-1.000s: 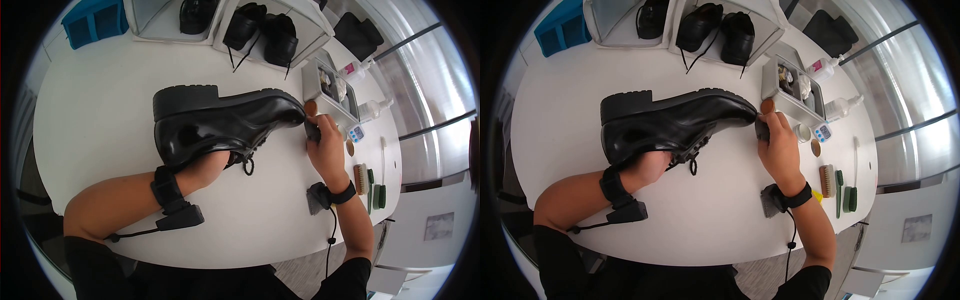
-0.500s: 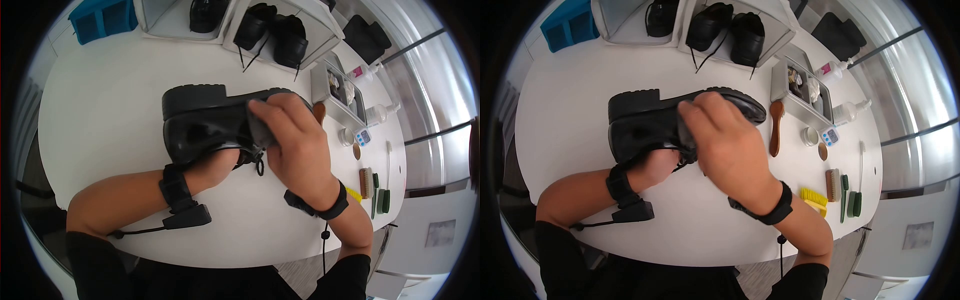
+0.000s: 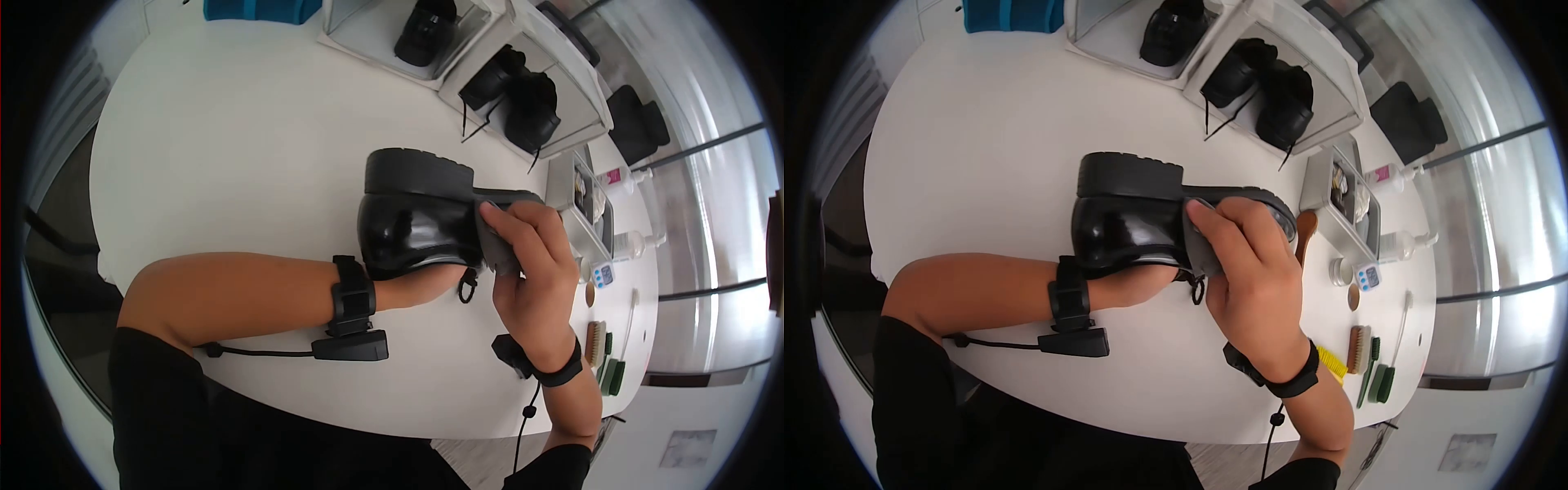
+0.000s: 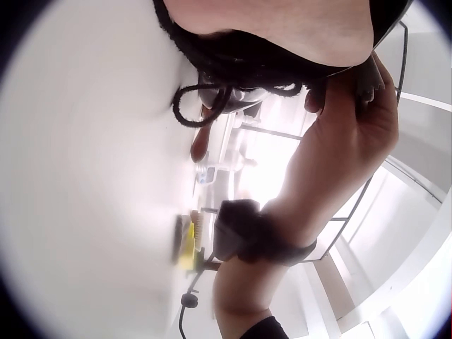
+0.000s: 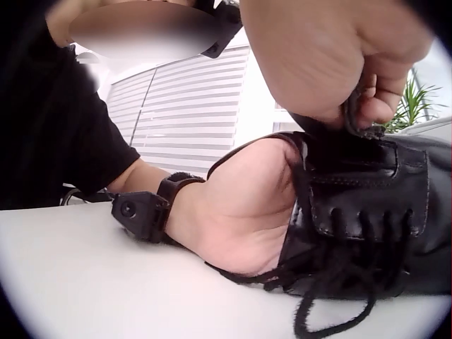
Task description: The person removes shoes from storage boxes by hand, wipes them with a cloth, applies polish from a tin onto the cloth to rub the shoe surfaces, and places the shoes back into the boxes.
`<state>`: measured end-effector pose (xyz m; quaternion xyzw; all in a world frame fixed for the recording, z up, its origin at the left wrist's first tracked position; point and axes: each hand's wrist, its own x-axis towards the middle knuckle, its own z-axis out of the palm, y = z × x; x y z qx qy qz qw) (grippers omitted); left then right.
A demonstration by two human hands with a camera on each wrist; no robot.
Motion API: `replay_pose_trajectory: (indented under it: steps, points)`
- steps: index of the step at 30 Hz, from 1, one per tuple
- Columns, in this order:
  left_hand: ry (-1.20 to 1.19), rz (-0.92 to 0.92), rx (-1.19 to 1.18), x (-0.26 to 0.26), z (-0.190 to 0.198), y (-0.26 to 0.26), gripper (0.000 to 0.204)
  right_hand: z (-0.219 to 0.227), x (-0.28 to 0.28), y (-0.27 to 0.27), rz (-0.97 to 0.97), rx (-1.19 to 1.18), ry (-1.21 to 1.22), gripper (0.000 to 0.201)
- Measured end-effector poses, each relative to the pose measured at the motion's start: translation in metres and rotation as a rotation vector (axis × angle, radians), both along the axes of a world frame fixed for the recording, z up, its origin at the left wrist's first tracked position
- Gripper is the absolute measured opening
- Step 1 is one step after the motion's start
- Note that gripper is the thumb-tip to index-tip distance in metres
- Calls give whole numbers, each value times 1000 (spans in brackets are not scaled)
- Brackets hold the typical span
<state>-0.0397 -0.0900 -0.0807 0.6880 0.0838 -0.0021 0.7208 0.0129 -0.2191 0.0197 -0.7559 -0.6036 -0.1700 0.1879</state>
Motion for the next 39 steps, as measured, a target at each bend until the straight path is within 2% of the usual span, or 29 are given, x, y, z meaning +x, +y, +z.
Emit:
replay_pose_trajectory:
  steps: [2, 5, 10, 12, 13, 14, 16, 17, 19, 24, 28, 30, 33, 34, 35, 37, 39]
  points:
    - [-17, 9, -34, -2, 0, -3, 18, 3, -4, 1, -36, -6, 32, 53]
    - [-31, 8, -76, -8, -4, -2, 18, 3, -21, 13, 101, 9, -53, 53]
    - [-50, -2, -135, -12, -5, -3, 17, 12, -33, 40, 197, -34, -150, 47]
    - [-58, -4, -163, -7, -1, -9, 17, 18, -33, 49, 124, -56, -78, 62]
    - [-61, -7, -177, -6, 0, -11, 16, 18, -29, 52, 125, -40, -79, 59]
    - [-66, -9, -192, -25, -18, 21, 16, 18, -30, 53, 131, -45, -83, 59]
    - [-78, -6, -224, -24, -16, 15, 16, 19, -34, 54, 115, -90, -118, 56]
    - [-84, -1, -243, -5, 0, -12, 16, 20, -37, 53, 111, -112, -133, 54]
    - [-99, 5, -282, -23, -17, 17, 16, 22, -42, 55, 141, -143, -154, 53]
    - [-94, -2, -352, -24, -18, 17, 15, 18, -61, 67, 234, -228, -265, 47]
    - [-105, 5, -396, -17, -11, 15, 15, 13, -60, 49, 256, -238, -187, 50]
    - [-106, 9, -428, -15, -9, 13, 14, 17, -45, 40, 313, -257, -209, 44]
    - [-80, -34, -470, -17, -10, 10, 14, 18, -31, 28, 173, -143, -184, 55]
    - [-78, -57, -475, 9, 19, -15, 14, 15, -23, 27, 131, -75, -165, 57]
    - [-81, -77, -476, -8, 1, -1, 14, 11, -17, 26, 102, -53, -160, 57]
    - [-87, -97, -468, 1, -5, -2, 14, 9, -17, 24, 75, -22, -158, 58]
    - [-314, -228, -351, 4, -19, 3, 31, 4, -27, 20, 118, -64, -123, 59]
